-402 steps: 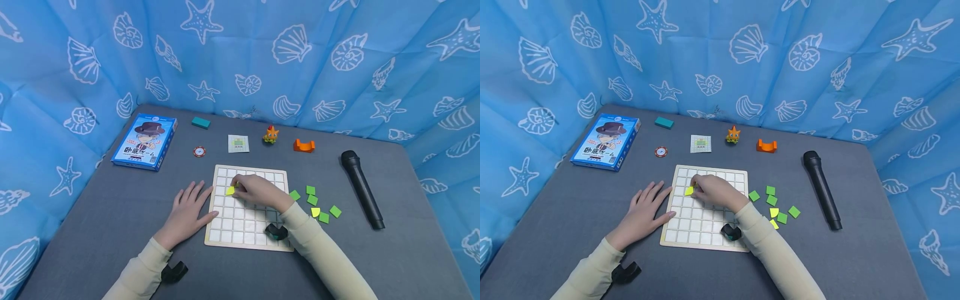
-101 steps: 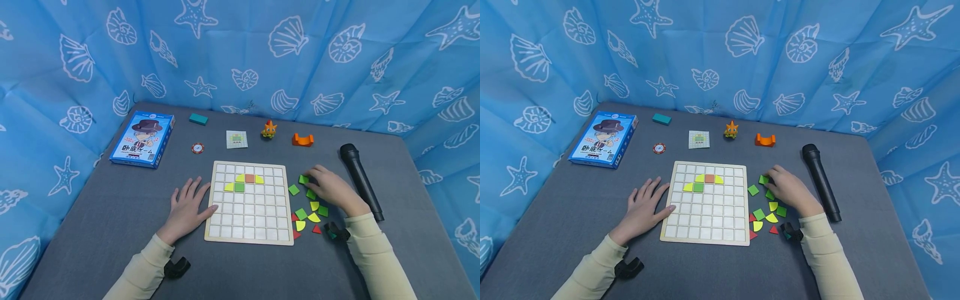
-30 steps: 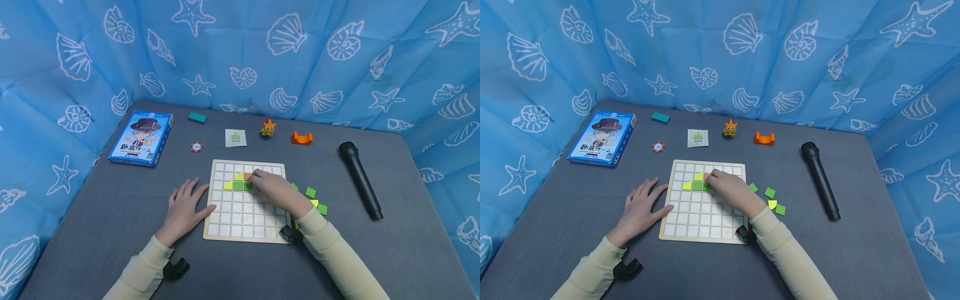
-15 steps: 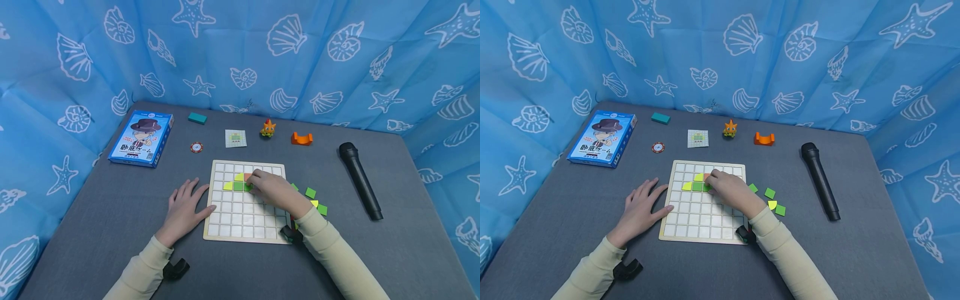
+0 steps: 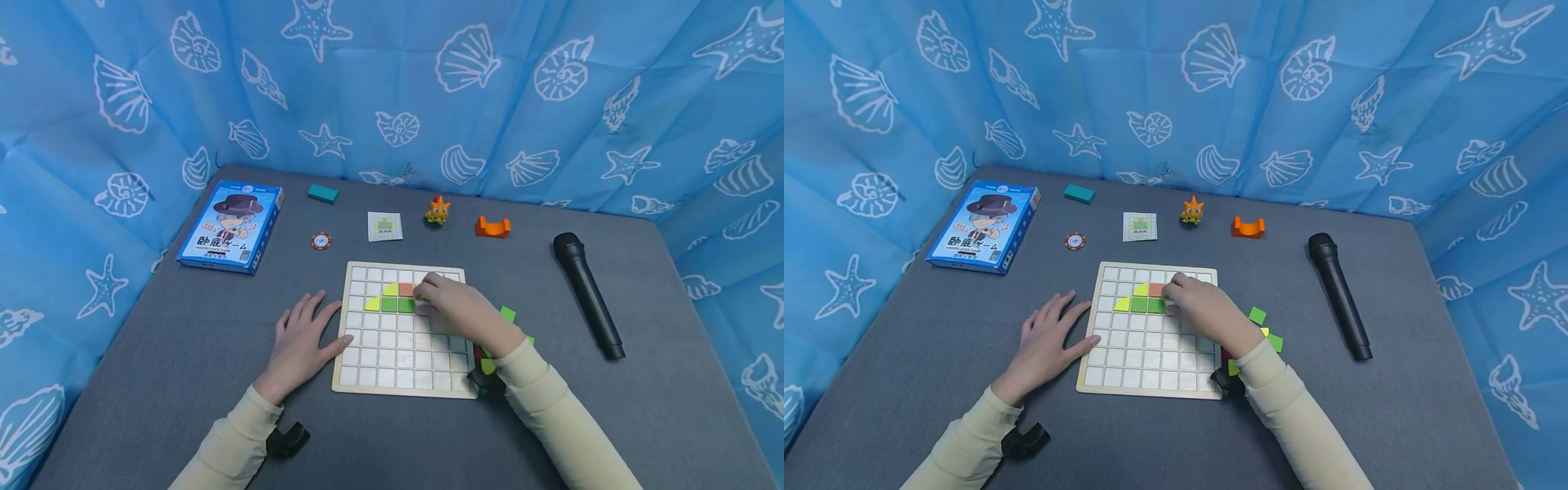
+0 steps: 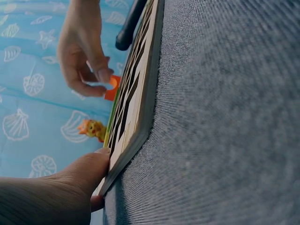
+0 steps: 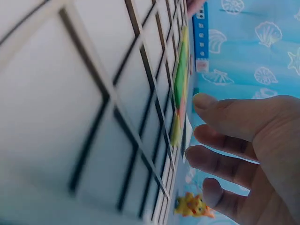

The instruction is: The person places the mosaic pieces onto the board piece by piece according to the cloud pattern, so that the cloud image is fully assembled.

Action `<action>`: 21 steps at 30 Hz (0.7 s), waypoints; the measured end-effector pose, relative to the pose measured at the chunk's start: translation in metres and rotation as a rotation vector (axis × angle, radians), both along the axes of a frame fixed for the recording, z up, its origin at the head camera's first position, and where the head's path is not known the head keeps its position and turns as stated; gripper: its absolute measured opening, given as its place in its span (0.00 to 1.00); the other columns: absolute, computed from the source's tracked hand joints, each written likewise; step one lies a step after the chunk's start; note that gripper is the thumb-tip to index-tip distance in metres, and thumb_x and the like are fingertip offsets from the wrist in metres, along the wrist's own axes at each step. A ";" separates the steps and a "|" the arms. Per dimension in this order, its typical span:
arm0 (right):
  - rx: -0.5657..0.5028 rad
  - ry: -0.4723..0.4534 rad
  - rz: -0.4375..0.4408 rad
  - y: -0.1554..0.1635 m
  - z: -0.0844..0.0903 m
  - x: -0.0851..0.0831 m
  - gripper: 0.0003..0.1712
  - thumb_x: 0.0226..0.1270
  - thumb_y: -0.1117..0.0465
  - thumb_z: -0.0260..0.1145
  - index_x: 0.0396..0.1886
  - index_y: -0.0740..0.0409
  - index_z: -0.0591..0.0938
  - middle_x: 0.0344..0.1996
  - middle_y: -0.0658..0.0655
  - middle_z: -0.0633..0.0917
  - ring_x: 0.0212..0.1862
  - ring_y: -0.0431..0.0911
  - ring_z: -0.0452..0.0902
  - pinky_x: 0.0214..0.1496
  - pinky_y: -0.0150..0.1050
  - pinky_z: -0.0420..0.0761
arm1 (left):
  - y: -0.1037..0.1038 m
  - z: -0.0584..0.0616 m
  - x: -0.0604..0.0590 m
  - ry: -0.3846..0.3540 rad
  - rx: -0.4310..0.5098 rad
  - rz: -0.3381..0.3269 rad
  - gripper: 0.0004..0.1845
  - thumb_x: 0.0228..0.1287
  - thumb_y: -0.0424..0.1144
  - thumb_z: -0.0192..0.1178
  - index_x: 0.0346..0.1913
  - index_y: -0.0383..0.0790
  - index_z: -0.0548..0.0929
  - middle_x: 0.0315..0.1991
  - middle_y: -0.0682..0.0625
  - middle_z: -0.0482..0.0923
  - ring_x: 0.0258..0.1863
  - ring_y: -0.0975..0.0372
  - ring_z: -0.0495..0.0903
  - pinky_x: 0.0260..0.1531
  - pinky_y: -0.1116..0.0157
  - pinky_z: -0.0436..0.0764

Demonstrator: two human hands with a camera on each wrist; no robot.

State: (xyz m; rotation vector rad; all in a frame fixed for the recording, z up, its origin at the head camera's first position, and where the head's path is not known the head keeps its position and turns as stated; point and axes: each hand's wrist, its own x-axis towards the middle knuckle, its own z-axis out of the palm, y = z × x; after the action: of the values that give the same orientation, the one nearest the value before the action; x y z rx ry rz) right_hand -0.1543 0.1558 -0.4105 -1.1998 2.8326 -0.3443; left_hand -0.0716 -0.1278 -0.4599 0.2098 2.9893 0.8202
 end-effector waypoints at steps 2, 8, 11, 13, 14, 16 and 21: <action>0.019 -0.010 -0.028 0.007 0.005 0.001 0.12 0.63 0.58 0.68 0.47 0.51 0.82 0.40 0.49 0.81 0.37 0.40 0.77 0.41 0.37 0.80 | 0.000 0.000 0.000 -0.001 -0.001 0.001 0.36 0.59 0.59 0.62 0.68 0.47 0.69 0.73 0.40 0.56 0.73 0.44 0.49 0.63 0.37 0.47; 0.054 -0.060 -0.125 0.039 0.013 0.005 0.15 0.62 0.60 0.69 0.49 0.53 0.82 0.43 0.52 0.81 0.35 0.41 0.75 0.39 0.38 0.80 | 0.000 -0.001 0.000 -0.009 -0.014 0.004 0.37 0.60 0.59 0.62 0.69 0.48 0.69 0.73 0.40 0.56 0.73 0.44 0.49 0.63 0.36 0.47; 0.052 -0.056 -0.160 0.056 0.014 0.008 0.15 0.61 0.61 0.70 0.48 0.53 0.82 0.43 0.52 0.81 0.35 0.41 0.76 0.39 0.39 0.81 | 0.000 -0.001 0.000 -0.007 -0.020 0.007 0.37 0.60 0.59 0.62 0.69 0.48 0.69 0.73 0.40 0.56 0.73 0.44 0.49 0.63 0.36 0.47; 0.051 -0.062 -0.185 0.067 0.015 0.010 0.15 0.61 0.62 0.70 0.48 0.54 0.82 0.43 0.53 0.81 0.36 0.41 0.76 0.40 0.40 0.81 | -0.001 -0.001 0.000 -0.004 -0.022 0.010 0.37 0.60 0.59 0.62 0.69 0.48 0.69 0.73 0.40 0.56 0.73 0.44 0.49 0.63 0.36 0.47; 0.055 -0.069 -0.199 0.071 0.015 0.011 0.15 0.61 0.62 0.70 0.48 0.54 0.82 0.43 0.53 0.81 0.37 0.42 0.77 0.40 0.41 0.82 | -0.001 -0.001 0.000 -0.004 -0.022 0.010 0.37 0.60 0.59 0.62 0.69 0.48 0.69 0.73 0.40 0.56 0.73 0.44 0.49 0.63 0.36 0.47; 0.065 -0.090 -0.229 0.080 0.014 0.012 0.15 0.61 0.61 0.70 0.48 0.54 0.82 0.43 0.53 0.81 0.38 0.42 0.77 0.41 0.42 0.81 | -0.001 -0.001 0.000 -0.005 -0.021 0.009 0.37 0.60 0.59 0.62 0.69 0.48 0.68 0.73 0.40 0.56 0.73 0.44 0.49 0.63 0.36 0.47; 0.094 -0.139 -0.284 0.100 0.012 0.015 0.15 0.62 0.61 0.69 0.49 0.55 0.81 0.44 0.54 0.81 0.39 0.44 0.78 0.42 0.45 0.81 | -0.001 -0.001 0.000 -0.011 -0.015 0.003 0.36 0.60 0.58 0.62 0.69 0.48 0.69 0.73 0.40 0.55 0.73 0.44 0.48 0.63 0.36 0.47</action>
State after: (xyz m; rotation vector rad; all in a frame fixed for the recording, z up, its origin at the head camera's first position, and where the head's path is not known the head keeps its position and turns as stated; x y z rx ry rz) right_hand -0.1390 0.2555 -0.3988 -0.7264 2.8590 -0.2881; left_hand -0.0719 -0.1284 -0.4613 0.1993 2.9858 0.7958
